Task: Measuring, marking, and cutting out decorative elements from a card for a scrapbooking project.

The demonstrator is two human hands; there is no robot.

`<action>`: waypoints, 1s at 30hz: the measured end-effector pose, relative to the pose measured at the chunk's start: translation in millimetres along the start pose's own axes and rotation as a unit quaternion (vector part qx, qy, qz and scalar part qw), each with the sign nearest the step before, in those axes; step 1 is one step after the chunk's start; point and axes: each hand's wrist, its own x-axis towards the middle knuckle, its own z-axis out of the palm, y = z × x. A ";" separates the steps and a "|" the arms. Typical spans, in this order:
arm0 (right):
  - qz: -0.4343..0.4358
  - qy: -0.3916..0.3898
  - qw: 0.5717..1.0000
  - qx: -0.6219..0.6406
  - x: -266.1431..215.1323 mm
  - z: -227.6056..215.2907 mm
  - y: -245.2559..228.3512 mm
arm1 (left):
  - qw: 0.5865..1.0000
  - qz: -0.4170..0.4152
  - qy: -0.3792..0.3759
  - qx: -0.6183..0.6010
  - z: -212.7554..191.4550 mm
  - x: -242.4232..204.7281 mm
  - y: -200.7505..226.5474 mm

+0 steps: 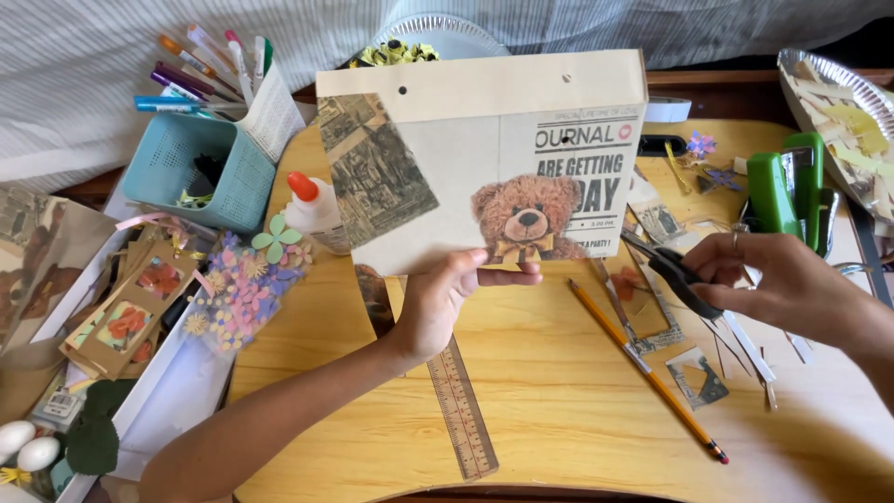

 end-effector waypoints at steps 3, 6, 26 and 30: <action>-0.116 -0.046 0.971 0.205 -8.2 20.2 -3.9 | 0.999 0.025 -0.033 -0.025 -2.5 2.9 3.9; -0.013 -0.028 0.943 0.331 -12.6 56.0 -11.9 | 0.998 0.027 -0.037 -0.034 -1.0 1.6 9.1; -0.030 0.158 0.984 0.070 -18.6 53.8 -46.5 | 0.995 -0.007 -0.029 -0.098 17.6 -20.5 -1.1; -0.025 0.182 0.971 -0.156 -32.7 40.2 1.3 | 0.956 -0.254 0.057 -0.132 34.8 -42.7 -5.1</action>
